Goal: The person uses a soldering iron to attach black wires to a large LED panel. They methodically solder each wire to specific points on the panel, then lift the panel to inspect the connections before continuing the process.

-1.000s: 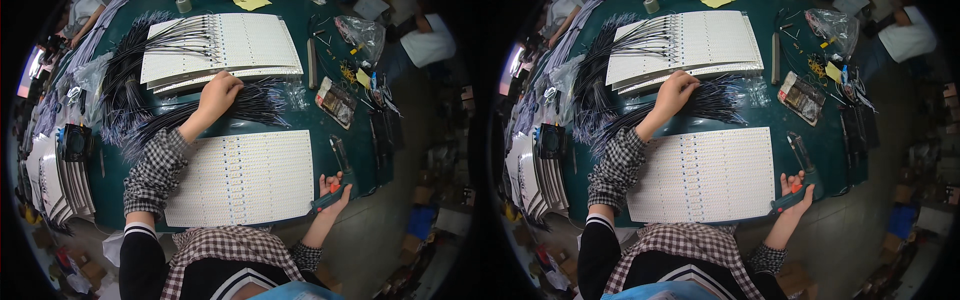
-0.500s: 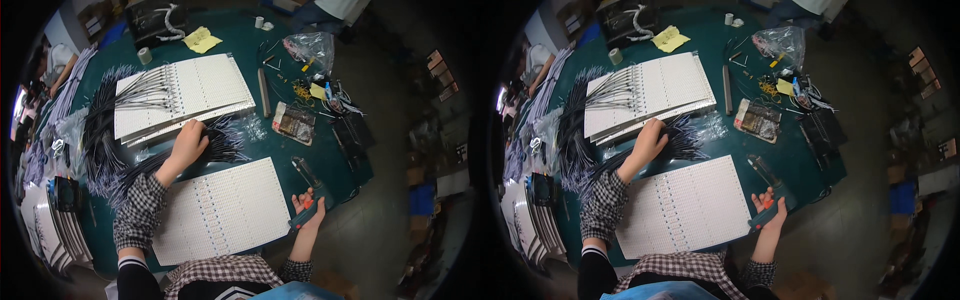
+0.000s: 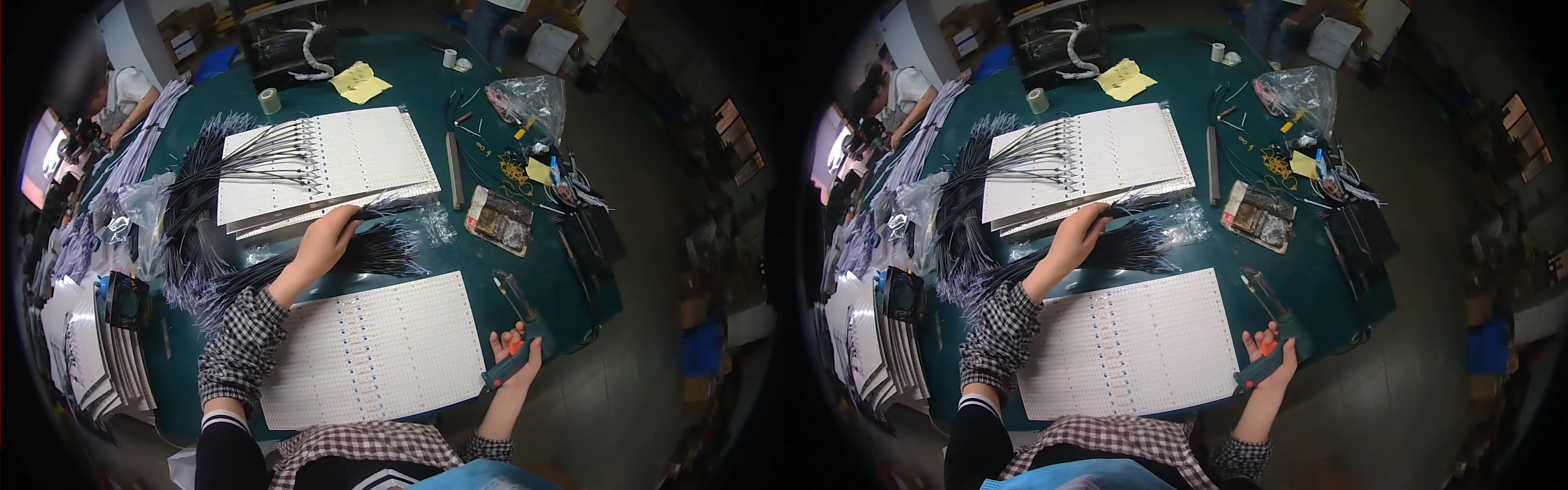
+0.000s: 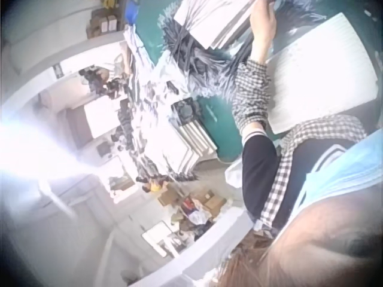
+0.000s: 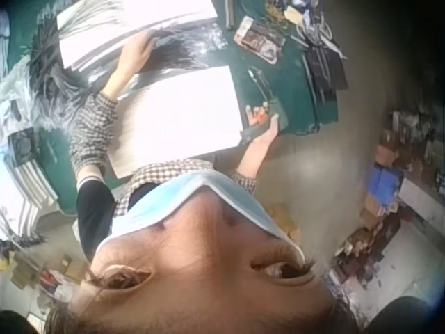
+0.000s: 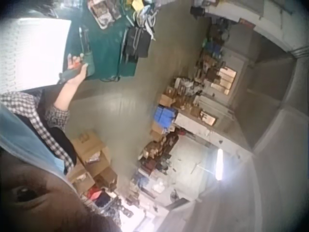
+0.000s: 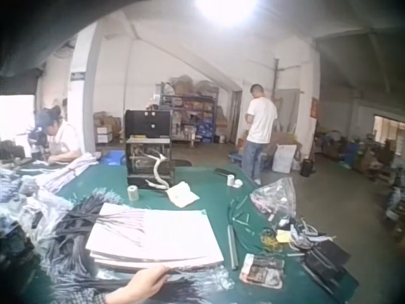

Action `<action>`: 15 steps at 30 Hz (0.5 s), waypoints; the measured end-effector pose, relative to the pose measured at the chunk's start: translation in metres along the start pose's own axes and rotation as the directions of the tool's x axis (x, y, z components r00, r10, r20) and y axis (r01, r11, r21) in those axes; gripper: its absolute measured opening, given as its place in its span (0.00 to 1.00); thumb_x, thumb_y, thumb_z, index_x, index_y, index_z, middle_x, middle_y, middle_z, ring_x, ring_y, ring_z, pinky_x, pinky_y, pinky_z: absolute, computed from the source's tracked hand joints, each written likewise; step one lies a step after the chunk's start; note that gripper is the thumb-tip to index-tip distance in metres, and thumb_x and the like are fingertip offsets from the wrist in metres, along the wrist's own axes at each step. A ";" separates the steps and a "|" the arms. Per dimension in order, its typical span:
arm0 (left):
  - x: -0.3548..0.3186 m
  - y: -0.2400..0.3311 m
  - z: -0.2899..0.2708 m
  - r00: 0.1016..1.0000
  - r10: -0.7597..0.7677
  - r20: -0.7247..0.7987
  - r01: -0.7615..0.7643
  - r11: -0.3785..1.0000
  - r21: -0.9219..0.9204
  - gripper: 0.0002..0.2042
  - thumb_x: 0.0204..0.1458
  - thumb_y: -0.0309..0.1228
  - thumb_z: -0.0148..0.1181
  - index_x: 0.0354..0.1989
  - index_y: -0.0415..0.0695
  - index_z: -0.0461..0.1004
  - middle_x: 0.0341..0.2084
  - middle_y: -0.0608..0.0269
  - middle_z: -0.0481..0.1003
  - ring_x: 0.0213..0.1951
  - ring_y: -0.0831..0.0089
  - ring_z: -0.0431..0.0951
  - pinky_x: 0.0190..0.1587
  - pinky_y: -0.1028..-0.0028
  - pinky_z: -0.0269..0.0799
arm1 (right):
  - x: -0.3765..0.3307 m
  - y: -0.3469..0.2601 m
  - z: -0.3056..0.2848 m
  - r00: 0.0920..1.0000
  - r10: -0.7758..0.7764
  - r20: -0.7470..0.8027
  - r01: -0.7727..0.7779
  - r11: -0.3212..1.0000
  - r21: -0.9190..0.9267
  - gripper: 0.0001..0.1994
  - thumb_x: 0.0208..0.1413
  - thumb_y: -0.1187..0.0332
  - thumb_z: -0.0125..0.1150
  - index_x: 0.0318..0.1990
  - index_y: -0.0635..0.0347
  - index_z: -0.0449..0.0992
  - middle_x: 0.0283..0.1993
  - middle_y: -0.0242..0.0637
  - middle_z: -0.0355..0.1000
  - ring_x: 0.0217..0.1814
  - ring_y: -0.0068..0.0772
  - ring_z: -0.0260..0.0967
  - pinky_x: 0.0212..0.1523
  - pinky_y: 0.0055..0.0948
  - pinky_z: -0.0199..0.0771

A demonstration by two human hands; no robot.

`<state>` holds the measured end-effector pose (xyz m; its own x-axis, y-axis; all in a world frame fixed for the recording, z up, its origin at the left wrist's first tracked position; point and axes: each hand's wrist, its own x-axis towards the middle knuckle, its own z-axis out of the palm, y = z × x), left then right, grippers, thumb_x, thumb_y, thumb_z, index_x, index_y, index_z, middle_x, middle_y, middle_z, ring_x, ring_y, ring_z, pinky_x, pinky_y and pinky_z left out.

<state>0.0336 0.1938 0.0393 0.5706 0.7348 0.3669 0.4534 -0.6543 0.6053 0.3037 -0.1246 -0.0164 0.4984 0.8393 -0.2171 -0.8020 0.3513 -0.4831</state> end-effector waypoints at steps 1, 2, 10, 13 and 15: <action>0.000 0.001 0.000 0.999 0.024 -0.031 -0.024 1.000 0.000 0.12 0.54 0.24 0.56 0.46 0.36 0.70 0.37 0.47 0.75 0.39 0.52 0.76 0.41 0.67 0.71 | 0.000 0.000 0.000 1.000 -0.001 0.005 0.001 1.000 -0.002 0.25 0.55 0.52 0.59 0.49 0.65 0.67 0.32 0.36 0.71 0.43 0.34 0.69 0.58 0.50 0.64; 0.000 0.001 -0.002 0.997 0.048 -0.063 -0.048 0.999 0.002 0.12 0.53 0.24 0.57 0.46 0.36 0.70 0.37 0.47 0.75 0.40 0.51 0.75 0.42 0.66 0.71 | 0.001 0.000 -0.001 1.000 -0.002 0.010 0.002 1.000 -0.004 0.25 0.55 0.52 0.59 0.49 0.65 0.67 0.32 0.36 0.71 0.43 0.34 0.69 0.58 0.49 0.64; 0.010 0.007 -0.048 0.917 -0.222 -0.332 0.049 0.887 -0.459 0.13 0.58 0.21 0.52 0.51 0.36 0.72 0.34 0.63 0.76 0.34 0.82 0.74 0.32 0.82 0.69 | 0.002 0.000 -0.001 0.997 -0.006 0.075 0.007 1.000 -0.014 0.24 0.56 0.51 0.58 0.50 0.63 0.66 0.35 0.35 0.69 0.44 0.31 0.69 0.58 0.46 0.65; 0.009 0.018 -0.065 0.881 -0.185 -0.436 -0.052 0.876 -0.479 0.14 0.59 0.21 0.50 0.53 0.37 0.70 0.36 0.63 0.76 0.29 0.85 0.70 0.32 0.84 0.70 | 0.001 0.000 -0.003 0.998 -0.009 0.069 0.011 1.000 -0.020 0.25 0.57 0.51 0.58 0.50 0.63 0.65 0.37 0.35 0.69 0.44 0.31 0.69 0.57 0.46 0.65; 0.005 0.011 -0.075 0.846 -0.080 -0.528 -0.123 0.933 -0.339 0.14 0.58 0.20 0.50 0.53 0.37 0.70 0.34 0.61 0.77 0.28 0.84 0.70 0.29 0.84 0.68 | 0.001 0.000 -0.004 0.997 -0.009 0.077 0.010 1.000 -0.022 0.25 0.57 0.51 0.58 0.50 0.63 0.65 0.37 0.35 0.69 0.44 0.32 0.69 0.57 0.46 0.65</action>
<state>-0.0099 0.2042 0.1006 0.0845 0.7684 0.6344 0.1208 -0.6398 0.7589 0.3061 -0.1253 -0.0203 0.4785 0.8657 -0.1470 -0.7894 0.3508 -0.5038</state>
